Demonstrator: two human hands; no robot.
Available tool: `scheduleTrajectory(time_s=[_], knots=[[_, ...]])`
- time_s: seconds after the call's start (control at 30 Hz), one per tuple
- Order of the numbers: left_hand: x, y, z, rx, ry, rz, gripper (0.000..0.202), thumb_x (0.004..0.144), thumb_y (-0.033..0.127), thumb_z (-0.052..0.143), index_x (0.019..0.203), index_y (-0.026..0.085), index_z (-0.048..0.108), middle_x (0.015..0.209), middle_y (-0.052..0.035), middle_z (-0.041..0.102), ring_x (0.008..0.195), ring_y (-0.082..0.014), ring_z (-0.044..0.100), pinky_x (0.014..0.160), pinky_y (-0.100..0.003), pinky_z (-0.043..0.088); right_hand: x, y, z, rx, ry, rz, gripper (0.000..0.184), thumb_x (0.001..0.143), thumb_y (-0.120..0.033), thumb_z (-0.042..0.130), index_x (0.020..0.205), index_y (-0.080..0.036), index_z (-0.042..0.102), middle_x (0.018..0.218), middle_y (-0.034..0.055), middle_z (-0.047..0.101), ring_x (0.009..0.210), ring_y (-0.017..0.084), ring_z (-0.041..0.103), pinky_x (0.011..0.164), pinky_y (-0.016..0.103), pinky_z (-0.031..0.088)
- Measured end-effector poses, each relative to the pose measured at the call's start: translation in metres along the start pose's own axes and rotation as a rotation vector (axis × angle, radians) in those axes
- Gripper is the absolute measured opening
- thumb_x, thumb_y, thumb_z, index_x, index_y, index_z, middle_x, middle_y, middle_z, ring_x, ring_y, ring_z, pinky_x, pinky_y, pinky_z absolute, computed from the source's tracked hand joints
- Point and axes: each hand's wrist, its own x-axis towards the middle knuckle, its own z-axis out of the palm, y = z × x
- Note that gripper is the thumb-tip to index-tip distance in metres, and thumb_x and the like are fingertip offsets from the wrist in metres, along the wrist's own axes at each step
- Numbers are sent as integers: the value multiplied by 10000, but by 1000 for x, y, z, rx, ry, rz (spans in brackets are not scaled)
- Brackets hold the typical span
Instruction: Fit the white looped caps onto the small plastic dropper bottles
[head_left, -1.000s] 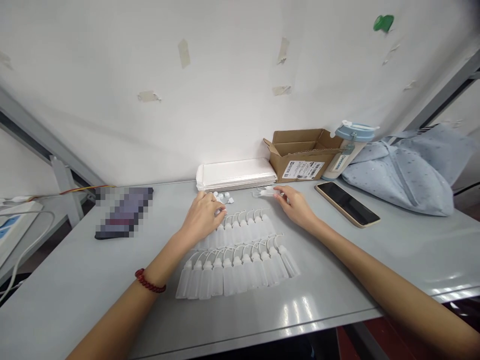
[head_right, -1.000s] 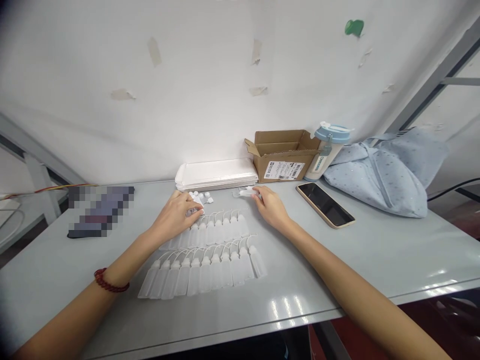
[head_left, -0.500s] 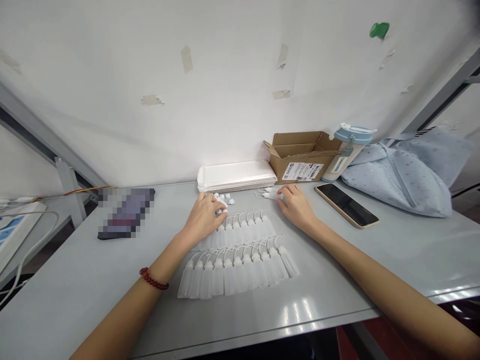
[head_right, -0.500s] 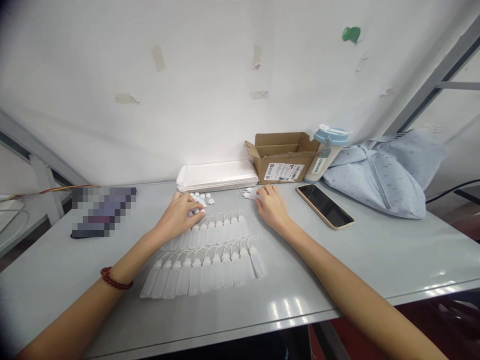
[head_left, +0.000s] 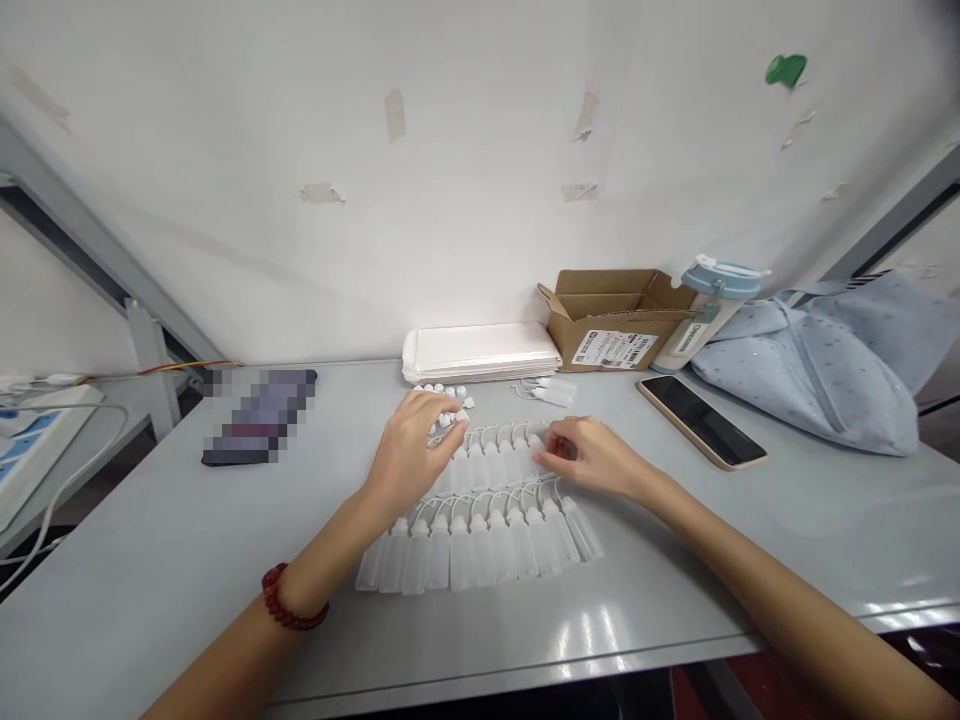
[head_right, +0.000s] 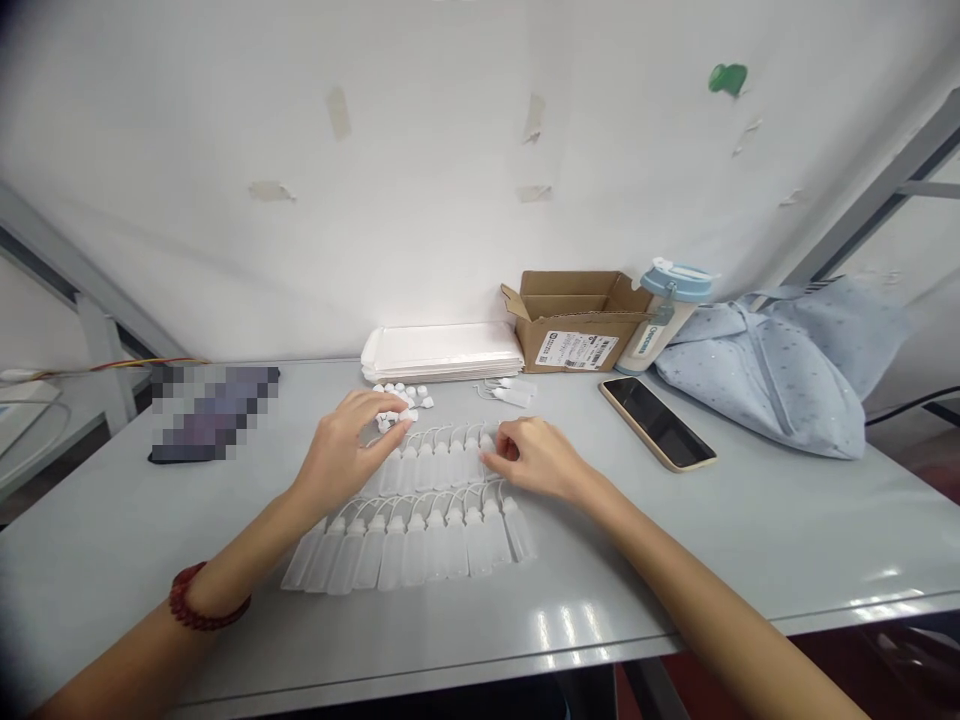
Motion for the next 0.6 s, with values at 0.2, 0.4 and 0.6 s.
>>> scheduleTrajectory(time_s=[0.2, 0.4, 0.6], knots=[[-7, 13, 2, -59, 22, 12, 91, 833, 198, 549, 892, 187, 617, 865, -43, 662, 872, -201, 584, 705, -309, 478, 5, 6, 5, -23, 25, 87, 242, 776, -314, 528, 580, -180, 479, 566, -1, 550, 520, 124, 451, 498, 248, 284], [-9, 21, 1, -159, -87, -163, 81, 816, 244, 583, 879, 205, 617, 887, -18, 659, 836, -181, 582, 715, -292, 463, 6, 6, 6, 159, 101, 113, 220, 780, -320, 516, 620, -169, 516, 569, 0, 538, 537, 131, 458, 519, 252, 310], [-6, 29, -1, -340, -269, -349, 151, 823, 312, 584, 909, 211, 657, 916, -17, 666, 840, -181, 579, 728, -293, 448, -3, -9, -2, 756, 30, 71, 242, 798, -373, 520, 692, -159, 556, 640, -6, 513, 569, 118, 442, 538, 245, 328]])
